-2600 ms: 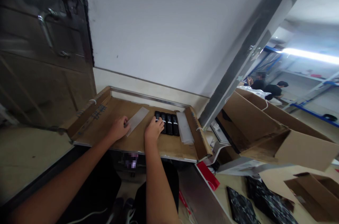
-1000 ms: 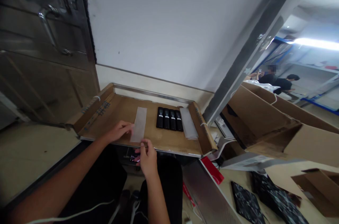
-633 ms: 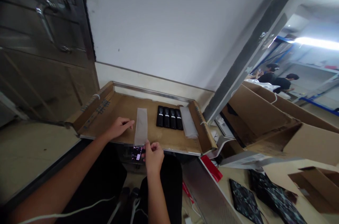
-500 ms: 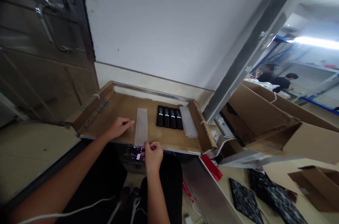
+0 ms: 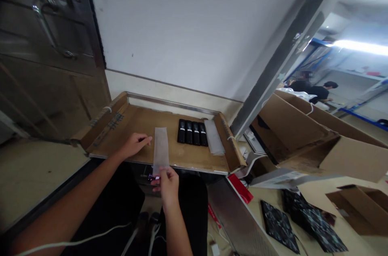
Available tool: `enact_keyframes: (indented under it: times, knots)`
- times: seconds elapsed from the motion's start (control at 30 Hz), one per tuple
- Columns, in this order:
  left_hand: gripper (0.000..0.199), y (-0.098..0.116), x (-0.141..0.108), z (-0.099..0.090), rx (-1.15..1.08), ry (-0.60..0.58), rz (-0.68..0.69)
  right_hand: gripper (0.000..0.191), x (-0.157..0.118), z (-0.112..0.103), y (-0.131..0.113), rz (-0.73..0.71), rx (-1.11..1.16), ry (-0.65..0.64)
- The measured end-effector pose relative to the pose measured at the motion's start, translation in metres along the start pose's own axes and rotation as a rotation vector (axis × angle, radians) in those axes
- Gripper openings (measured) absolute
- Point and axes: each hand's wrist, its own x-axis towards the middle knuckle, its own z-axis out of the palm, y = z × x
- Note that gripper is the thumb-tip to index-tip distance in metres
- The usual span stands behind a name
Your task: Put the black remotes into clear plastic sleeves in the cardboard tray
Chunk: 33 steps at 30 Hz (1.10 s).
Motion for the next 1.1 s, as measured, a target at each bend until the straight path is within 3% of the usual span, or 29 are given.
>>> enact_keyframes:
  times: [0.1, 0.23, 0.37, 0.47, 0.67, 0.8, 0.97, 1.1]
  knots:
    - [0.044, 0.002, -0.001, -0.001, 0.000, -0.011, 0.003, 0.043, 0.010, -0.015, -0.021, -0.193, -0.138, 0.077]
    - [0.044, 0.007, -0.001, -0.002, -0.003, -0.012, -0.020, 0.040, 0.049, -0.066, -0.073, -0.336, -0.299, 0.261]
    - [0.043, 0.010, -0.001, -0.003, -0.014, -0.011, -0.023, 0.029, 0.095, -0.117, -0.114, -0.301, -0.376, 0.460]
    - [0.043, 0.010, -0.001, -0.004, -0.016, -0.005, -0.016, 0.025, 0.113, -0.139, -0.121, -0.285, -0.297, 0.592]
    - [0.042, 0.007, 0.000, -0.003, -0.016, -0.002, -0.018, 0.039, 0.112, -0.151, -0.108, -0.361, -0.499, 0.838]
    - [0.043, 0.005, 0.001, -0.003, -0.013, -0.003, -0.022, 0.039, 0.112, -0.150, -0.105, -0.381, -0.509, 0.993]
    - [0.044, 0.007, 0.001, -0.003, -0.016, -0.008, -0.024, 0.043, 0.113, -0.149, -0.103, -0.364, -0.498, 0.966]
    - [0.043, 0.007, 0.001, -0.002, -0.009, -0.004, -0.024, 0.051, 0.103, -0.150, -0.095, -0.410, -0.539, 1.038]
